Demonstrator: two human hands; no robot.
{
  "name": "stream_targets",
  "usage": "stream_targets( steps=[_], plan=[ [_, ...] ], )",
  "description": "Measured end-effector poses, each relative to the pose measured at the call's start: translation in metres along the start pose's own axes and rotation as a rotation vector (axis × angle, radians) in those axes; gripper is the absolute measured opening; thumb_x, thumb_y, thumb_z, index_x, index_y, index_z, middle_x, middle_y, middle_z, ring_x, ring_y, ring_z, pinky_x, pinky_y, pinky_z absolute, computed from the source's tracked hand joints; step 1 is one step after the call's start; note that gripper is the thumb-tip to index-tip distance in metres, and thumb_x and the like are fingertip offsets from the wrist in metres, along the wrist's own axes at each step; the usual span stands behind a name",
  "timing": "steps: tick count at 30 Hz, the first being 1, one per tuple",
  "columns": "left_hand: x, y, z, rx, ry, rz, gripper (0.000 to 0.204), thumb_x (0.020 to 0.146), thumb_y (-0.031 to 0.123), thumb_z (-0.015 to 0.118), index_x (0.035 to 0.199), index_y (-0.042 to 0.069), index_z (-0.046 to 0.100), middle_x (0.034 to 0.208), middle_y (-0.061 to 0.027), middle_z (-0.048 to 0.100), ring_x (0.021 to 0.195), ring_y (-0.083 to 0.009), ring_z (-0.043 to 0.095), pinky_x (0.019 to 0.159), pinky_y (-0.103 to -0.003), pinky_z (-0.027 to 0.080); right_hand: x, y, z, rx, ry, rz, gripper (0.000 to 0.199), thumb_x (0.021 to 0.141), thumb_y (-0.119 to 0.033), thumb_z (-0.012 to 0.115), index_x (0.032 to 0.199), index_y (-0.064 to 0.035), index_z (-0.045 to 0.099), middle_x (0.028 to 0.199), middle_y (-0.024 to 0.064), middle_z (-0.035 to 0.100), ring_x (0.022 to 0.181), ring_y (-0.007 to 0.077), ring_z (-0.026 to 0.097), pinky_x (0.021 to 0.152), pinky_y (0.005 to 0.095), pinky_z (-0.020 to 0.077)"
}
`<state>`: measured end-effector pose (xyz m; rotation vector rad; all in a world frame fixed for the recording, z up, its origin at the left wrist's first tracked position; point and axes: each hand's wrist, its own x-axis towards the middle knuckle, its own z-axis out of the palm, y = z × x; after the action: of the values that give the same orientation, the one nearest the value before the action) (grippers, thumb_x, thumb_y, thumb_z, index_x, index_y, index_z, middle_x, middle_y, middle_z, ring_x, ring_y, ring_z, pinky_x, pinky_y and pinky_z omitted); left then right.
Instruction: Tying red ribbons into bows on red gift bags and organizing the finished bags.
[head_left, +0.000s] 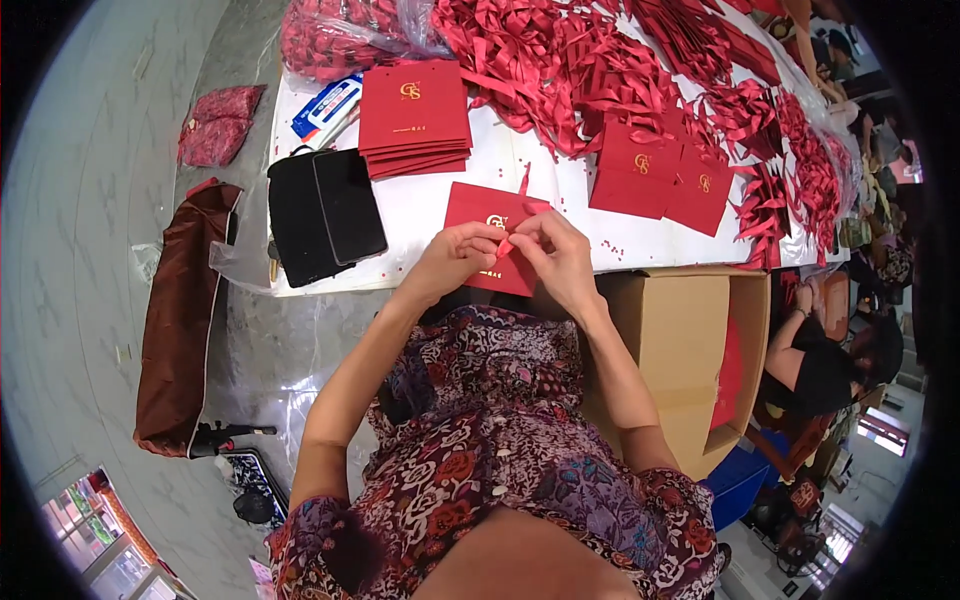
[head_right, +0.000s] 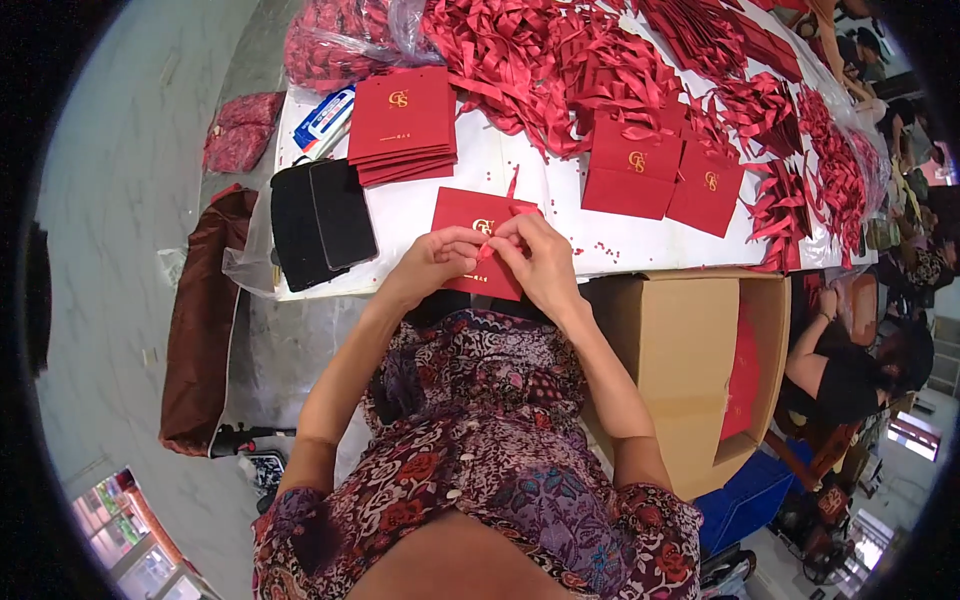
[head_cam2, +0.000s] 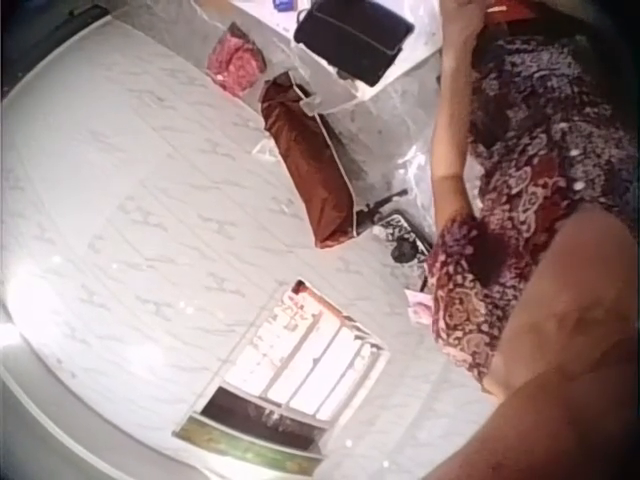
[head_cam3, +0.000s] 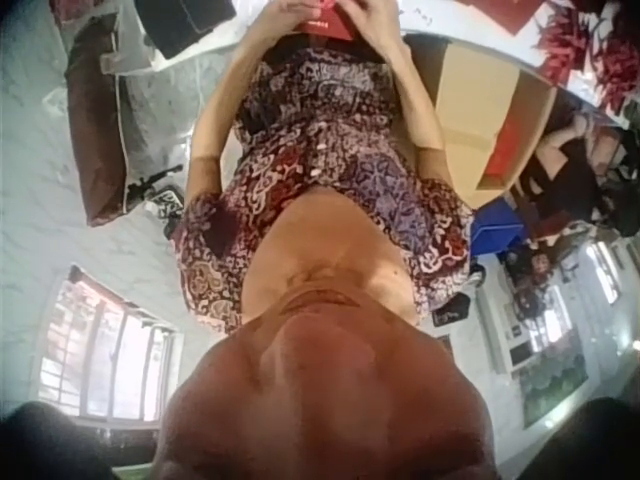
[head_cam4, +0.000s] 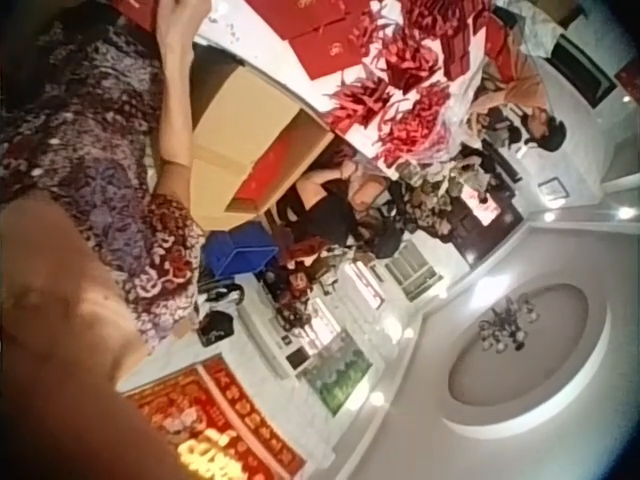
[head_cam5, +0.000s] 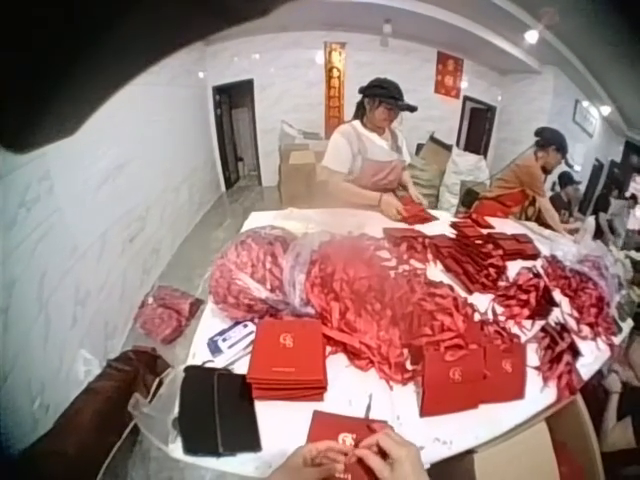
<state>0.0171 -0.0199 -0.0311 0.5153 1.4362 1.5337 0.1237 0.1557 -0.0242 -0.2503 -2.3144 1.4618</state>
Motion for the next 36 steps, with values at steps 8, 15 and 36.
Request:
stream_targets(
  steps=[8,15,36],
  plan=[
    [0.005,-0.005,0.006,0.082,0.0,-0.092,0.022,0.096,0.005,0.058,0.117,0.002,0.056,0.104,-0.0065,0.069,0.091,-0.0083,0.064,0.083,-0.022,0.051,-0.007,0.006,-0.002,0.181,0.006,0.29,0.013,0.085,-0.008,0.07,0.09,-0.0014,0.061,0.082,0.0104,0.062,0.069,0.0188,0.061,0.061,0.0297,0.0478],
    [0.008,-0.01,0.006,0.096,0.168,0.079,0.018,0.096,0.0,0.053,0.113,-0.001,0.053,0.091,-0.0072,0.069,0.084,-0.0112,0.066,0.075,-0.024,0.053,0.002,-0.011,0.002,-0.281,0.095,-0.28,0.017,0.081,-0.011,0.071,0.097,-0.0054,0.065,0.087,0.0071,0.061,0.088,0.0278,0.059,0.078,0.0393,0.0492],
    [0.034,0.001,0.005,1.125,0.536,0.529,0.037,0.072,0.004,0.074,0.106,0.002,0.058,0.102,-0.0171,0.052,0.092,-0.0353,0.056,0.074,-0.042,0.051,0.02,0.022,0.031,-0.319,0.125,-0.03,0.015,0.082,-0.014,0.072,0.087,-0.0041,0.062,0.079,0.0118,0.064,0.076,0.0308,0.062,0.065,0.0419,0.0483]
  ],
)
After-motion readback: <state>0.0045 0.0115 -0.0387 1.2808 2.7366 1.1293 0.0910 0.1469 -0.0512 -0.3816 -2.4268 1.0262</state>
